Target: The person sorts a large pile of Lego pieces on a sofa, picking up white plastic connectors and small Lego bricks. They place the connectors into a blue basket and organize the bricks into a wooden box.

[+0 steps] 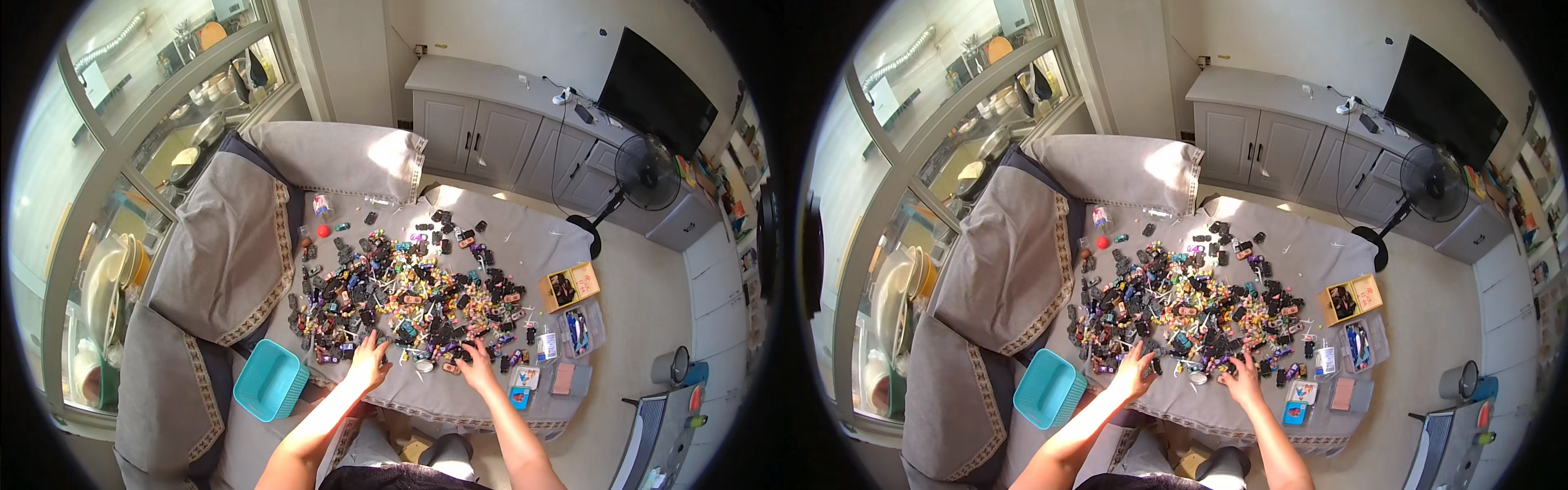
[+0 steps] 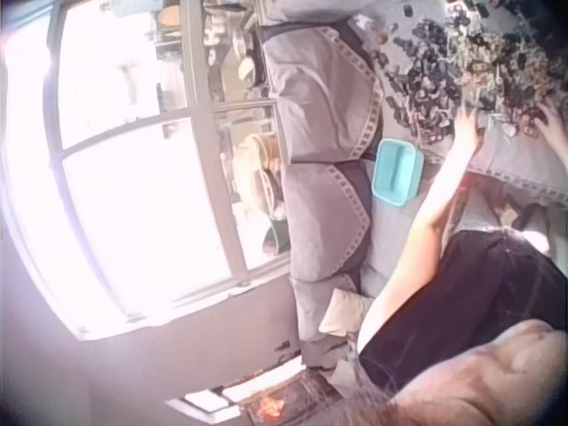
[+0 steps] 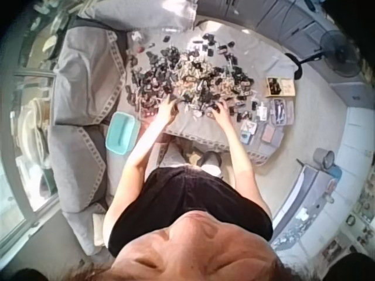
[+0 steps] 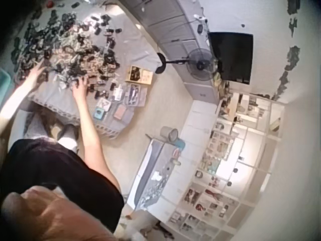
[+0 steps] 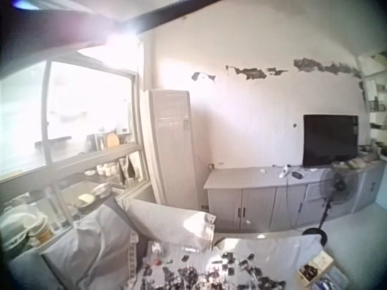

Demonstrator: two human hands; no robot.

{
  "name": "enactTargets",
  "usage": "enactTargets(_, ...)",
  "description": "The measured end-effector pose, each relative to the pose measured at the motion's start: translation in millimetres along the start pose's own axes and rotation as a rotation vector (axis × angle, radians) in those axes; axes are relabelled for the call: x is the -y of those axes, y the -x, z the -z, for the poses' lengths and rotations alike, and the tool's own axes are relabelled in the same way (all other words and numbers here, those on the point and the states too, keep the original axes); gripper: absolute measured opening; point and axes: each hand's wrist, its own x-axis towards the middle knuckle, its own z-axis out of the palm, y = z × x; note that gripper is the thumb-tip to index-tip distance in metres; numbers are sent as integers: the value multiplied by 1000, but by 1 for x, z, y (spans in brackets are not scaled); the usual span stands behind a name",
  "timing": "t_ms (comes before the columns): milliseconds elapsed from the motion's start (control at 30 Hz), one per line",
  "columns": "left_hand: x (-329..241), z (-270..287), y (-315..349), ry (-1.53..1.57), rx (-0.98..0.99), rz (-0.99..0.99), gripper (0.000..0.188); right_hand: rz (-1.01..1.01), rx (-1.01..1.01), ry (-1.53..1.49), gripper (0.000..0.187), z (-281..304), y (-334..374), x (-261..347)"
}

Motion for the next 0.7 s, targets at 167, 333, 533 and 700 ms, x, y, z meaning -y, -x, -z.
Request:
enactTargets(167, 42, -26, 14, 47, 81, 43, 55, -63, 46, 20, 47, -44, 9, -9)
enactTargets(333, 69, -55, 6, 42, 116, 7, 55, -60, 45, 28, 47, -76, 3, -44)
enactTargets(533, 84, -114, -21, 12, 51, -45, 56, 14, -10, 80, 49, -114, -14, -95)
enactTargets(700, 95, -173, -37, 33, -57, -109, 57, 206, -127, 155, 48, -131, -26, -126)
